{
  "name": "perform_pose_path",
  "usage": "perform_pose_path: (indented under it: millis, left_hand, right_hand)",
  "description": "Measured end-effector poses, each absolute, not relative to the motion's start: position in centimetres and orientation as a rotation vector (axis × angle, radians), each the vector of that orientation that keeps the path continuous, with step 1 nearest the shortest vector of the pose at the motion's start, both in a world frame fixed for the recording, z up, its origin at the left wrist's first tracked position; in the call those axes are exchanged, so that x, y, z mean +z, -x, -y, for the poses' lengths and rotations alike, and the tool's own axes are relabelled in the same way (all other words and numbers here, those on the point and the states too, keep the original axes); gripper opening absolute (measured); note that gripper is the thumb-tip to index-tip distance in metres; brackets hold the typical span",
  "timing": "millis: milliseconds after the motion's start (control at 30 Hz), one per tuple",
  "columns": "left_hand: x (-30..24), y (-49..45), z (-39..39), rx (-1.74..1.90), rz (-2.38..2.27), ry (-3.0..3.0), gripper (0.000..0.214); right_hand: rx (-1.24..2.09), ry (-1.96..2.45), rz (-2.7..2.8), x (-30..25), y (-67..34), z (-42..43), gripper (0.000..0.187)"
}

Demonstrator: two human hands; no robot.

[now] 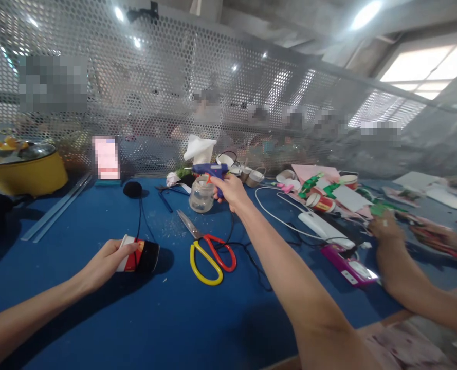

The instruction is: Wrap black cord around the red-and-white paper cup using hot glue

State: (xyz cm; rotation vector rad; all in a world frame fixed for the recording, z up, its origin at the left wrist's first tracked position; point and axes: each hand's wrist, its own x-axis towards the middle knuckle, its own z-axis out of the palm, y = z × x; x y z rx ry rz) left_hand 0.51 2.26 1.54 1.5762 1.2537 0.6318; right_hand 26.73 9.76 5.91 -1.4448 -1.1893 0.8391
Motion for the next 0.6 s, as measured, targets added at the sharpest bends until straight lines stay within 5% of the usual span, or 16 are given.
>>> perform_pose_path:
  millis: [167, 367, 600]
  left_hand:
    - [1.6, -0.6, -2.2, 0.648, -1.262, -1.531, 0.030]
    - [1.7, -0.8, -2.3, 0.641, -1.269, -1.474, 0.029]
    - [1.4, -0.6, -2.4, 0.649, -1.276, -1.431, 0.028]
  right_hand:
    - [0.733, 1.284, 1.327, 7.0, -24.9, -5.4, 0.019]
    - [1.296, 1.168, 1.514, 5.9, -21.7, 0.0, 0.022]
    - [1.298, 1.379, 1.656, 3.7, -20.6, 2.3, 0.027]
